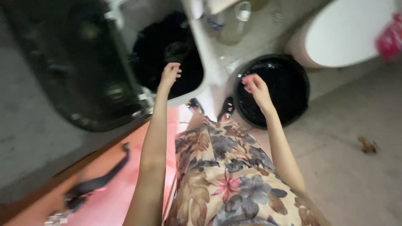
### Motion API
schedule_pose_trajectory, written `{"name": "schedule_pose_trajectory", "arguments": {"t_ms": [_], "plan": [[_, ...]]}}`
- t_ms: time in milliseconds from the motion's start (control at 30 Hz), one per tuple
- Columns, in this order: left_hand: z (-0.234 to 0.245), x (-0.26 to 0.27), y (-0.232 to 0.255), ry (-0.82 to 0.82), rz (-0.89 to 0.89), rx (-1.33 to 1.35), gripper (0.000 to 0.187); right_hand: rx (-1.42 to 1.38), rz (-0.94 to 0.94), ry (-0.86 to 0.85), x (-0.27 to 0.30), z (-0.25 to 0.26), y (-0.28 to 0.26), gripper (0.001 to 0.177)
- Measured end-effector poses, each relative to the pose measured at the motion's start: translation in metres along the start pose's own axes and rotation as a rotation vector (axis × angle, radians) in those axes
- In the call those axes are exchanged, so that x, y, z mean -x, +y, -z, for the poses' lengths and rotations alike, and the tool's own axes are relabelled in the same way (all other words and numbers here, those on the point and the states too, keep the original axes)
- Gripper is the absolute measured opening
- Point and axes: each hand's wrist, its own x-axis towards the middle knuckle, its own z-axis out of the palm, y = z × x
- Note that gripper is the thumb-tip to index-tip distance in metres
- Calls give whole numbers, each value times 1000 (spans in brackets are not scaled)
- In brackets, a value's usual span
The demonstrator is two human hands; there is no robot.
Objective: Unloading wet clothes from a small washing machine into a bucket.
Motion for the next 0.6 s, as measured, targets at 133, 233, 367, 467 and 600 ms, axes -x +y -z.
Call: {"name": "schedule_pose_trajectory", "arguments": {"t_ms": [133,233,367,467,600], "plan": [[37,-37,-73,-6,69,35,27,-22,18,-228,-72,-115,-47,21],[27,-49,-113,212,-262,173,25,35,-130,-378,-126,-182,-15,22],[14,-8,-78,189,-208,-179,20,511,-91,-417,-193,-224,138,25],[12,-2,-87,86,-85,-302,22,986,69,-467,-215,-247,190,45],[9,7,-108,98,-86,-433,24,1506,-66,-610,-209,-274,161,96]]}}
